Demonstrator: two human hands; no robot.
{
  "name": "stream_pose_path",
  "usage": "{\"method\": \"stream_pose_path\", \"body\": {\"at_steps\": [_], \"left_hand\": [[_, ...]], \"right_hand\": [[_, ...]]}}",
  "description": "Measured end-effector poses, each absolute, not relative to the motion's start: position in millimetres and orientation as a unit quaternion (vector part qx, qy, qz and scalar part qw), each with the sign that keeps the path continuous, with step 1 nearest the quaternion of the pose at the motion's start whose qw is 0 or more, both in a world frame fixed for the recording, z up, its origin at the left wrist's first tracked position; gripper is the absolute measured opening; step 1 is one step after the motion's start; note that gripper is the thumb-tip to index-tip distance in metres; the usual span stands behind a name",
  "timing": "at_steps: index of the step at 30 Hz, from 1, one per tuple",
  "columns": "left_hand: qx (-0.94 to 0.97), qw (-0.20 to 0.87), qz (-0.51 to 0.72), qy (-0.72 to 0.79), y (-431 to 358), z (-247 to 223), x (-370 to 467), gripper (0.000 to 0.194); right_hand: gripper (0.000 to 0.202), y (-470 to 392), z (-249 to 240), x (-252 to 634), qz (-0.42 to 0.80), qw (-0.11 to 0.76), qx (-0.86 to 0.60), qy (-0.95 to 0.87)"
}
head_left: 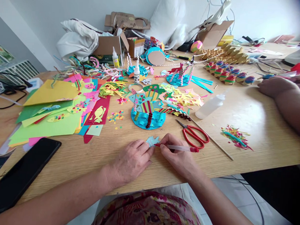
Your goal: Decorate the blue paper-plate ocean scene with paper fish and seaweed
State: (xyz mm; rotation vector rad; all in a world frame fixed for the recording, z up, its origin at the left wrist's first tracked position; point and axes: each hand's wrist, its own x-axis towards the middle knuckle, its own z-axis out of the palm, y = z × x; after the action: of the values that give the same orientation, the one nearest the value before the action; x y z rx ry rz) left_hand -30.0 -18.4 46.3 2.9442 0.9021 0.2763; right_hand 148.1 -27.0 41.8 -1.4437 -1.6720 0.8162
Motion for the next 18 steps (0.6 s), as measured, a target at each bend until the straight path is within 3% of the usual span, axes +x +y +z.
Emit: {"method": "stream_pose_path", "body": {"at_steps": [18], "left_hand": [[0.952, 0.024, 0.092, 0.291, -18.2, 44.6, -30.5, 0.034]], "right_hand": [[0.011, -25.9, 44.5, 147.5, 0.296, 0.383, -0.576, -0.659]]}}
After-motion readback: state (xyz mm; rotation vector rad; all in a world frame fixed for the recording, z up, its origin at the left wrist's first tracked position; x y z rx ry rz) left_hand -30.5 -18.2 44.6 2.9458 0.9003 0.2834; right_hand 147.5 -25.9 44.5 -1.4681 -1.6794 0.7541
